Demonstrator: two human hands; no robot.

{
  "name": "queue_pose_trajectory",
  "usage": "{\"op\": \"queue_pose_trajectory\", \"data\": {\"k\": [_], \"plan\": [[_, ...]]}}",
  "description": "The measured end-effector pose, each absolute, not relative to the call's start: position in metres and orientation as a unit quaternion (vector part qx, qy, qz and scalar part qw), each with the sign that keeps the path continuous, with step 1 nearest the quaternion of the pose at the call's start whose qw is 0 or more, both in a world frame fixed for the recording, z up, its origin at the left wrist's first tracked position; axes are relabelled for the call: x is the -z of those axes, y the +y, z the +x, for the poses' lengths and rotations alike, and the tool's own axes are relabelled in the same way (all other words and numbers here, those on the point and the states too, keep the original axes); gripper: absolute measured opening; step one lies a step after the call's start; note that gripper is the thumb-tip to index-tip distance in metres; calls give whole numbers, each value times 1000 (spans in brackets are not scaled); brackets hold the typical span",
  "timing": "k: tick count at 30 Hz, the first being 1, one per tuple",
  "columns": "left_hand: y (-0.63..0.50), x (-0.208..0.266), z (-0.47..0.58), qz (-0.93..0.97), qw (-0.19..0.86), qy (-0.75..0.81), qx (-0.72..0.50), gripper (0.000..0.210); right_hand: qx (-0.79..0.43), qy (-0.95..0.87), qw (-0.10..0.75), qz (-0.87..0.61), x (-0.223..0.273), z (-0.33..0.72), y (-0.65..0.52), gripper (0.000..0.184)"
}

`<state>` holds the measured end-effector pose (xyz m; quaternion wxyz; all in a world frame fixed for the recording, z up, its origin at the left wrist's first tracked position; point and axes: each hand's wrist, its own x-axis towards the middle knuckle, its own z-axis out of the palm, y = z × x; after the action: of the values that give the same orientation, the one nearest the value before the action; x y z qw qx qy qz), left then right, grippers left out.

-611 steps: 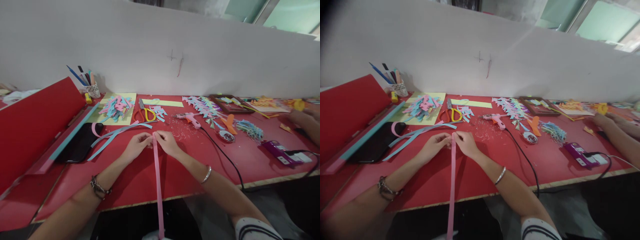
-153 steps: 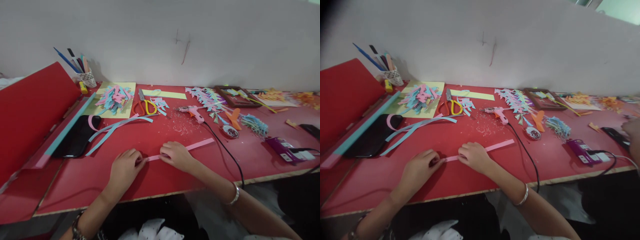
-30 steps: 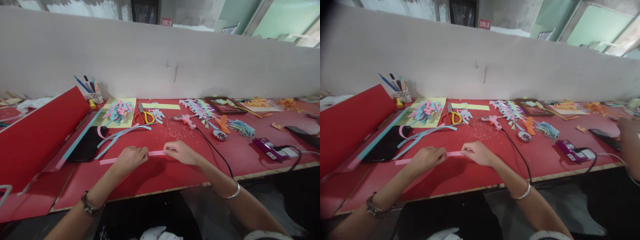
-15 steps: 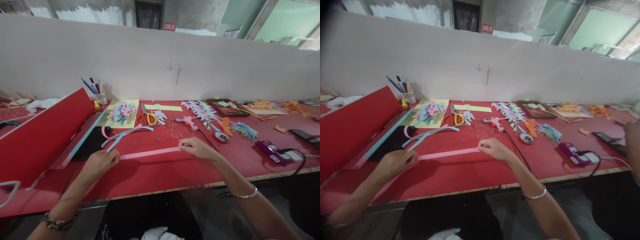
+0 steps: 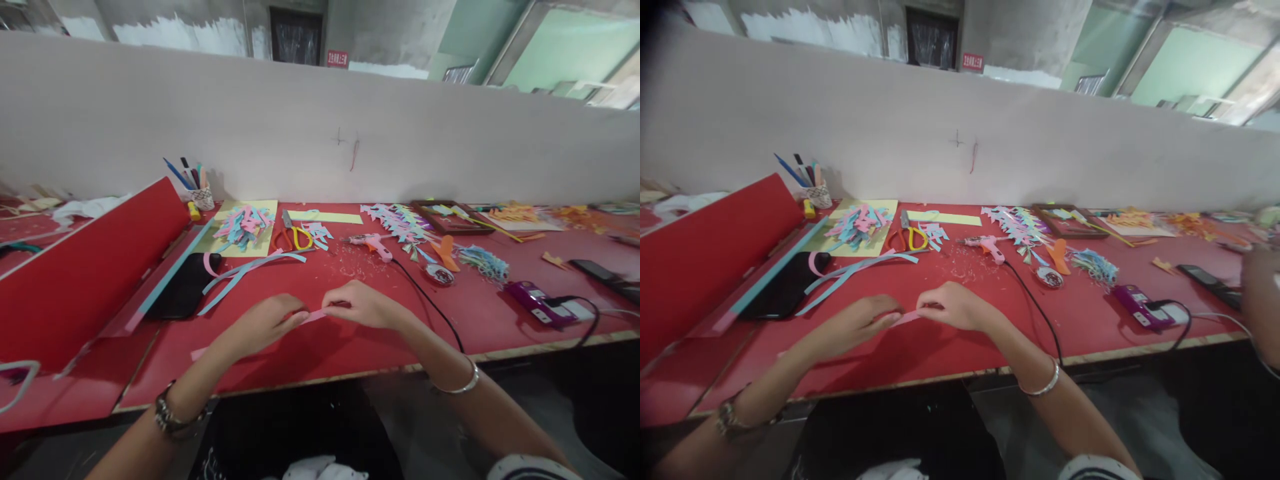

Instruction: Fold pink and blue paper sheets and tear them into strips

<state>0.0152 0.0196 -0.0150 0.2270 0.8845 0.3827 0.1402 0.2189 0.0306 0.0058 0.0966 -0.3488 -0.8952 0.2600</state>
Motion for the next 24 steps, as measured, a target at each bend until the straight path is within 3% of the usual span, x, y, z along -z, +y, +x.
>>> {"op": "queue_pose_trajectory", "data": {"k": [5,9,17,24], "plan": [[20,18,20,857,287,410,-121,37,-178,-906,70,-377,0,222,29,22],[21,21,27,849,281,423,-143,39,-82,-916,98,-379,7,212,22,17],[18,22,31,853,262,426,-148,35,-71,-896,169,-403,18,196,22,10],[20,26,12,861,248,418,-152,35,-31,-875,168,-453,23,225,30,11]]}}
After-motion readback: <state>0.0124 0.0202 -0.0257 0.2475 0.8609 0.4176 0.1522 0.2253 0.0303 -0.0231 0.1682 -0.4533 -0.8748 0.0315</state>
